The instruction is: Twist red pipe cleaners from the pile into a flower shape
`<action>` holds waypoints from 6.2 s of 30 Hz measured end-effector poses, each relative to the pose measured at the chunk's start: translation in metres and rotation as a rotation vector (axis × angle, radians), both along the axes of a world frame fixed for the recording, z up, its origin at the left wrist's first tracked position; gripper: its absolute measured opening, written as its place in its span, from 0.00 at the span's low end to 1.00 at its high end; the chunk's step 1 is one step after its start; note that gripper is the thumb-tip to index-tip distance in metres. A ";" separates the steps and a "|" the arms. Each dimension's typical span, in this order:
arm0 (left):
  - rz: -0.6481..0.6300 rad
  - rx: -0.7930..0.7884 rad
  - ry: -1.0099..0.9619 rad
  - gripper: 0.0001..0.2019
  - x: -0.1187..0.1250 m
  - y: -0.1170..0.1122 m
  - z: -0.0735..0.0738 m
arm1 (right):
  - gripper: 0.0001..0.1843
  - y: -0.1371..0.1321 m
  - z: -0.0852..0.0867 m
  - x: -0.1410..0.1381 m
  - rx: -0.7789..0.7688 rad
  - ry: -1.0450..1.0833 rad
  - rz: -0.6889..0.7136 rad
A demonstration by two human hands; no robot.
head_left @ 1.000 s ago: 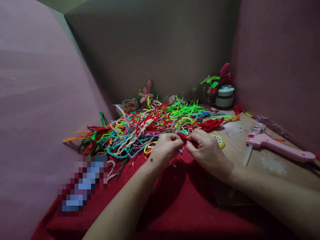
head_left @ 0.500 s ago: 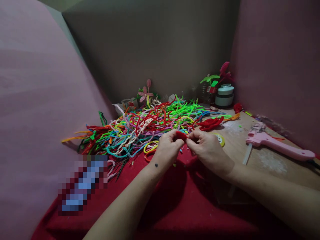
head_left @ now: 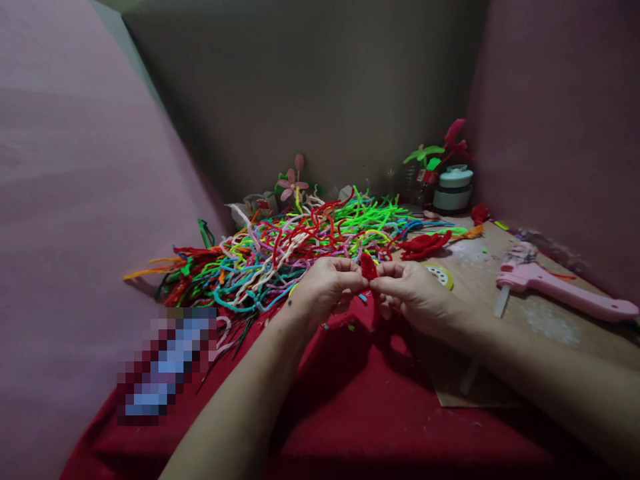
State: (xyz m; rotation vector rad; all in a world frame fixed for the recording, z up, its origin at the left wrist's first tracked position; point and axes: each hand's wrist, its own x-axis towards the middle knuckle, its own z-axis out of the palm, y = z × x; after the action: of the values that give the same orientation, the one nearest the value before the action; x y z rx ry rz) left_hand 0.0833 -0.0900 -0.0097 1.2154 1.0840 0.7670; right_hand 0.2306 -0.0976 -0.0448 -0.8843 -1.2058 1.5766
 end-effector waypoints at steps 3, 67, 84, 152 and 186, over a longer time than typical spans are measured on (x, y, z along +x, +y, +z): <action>-0.056 -0.055 -0.037 0.08 -0.004 0.002 0.001 | 0.08 -0.002 0.000 0.000 -0.038 0.059 0.061; 0.263 0.746 0.391 0.10 0.006 -0.004 -0.006 | 0.13 -0.003 0.005 0.003 -0.029 -0.133 0.071; 0.149 1.152 0.968 0.11 0.012 -0.018 -0.012 | 0.14 0.009 -0.006 0.005 -0.013 -0.011 -0.150; 0.114 0.162 -0.168 0.06 0.013 0.002 -0.020 | 0.13 0.011 -0.005 0.010 0.203 -0.104 -0.166; -0.036 0.037 0.000 0.07 0.006 0.003 -0.013 | 0.08 0.006 0.003 0.011 0.702 -0.747 -0.329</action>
State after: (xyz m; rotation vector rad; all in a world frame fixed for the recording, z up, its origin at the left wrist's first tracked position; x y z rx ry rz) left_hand 0.0896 -0.0865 -0.0224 1.2633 1.0490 0.7622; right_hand 0.2413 -0.0913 -0.0416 -1.1366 -1.8463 0.4609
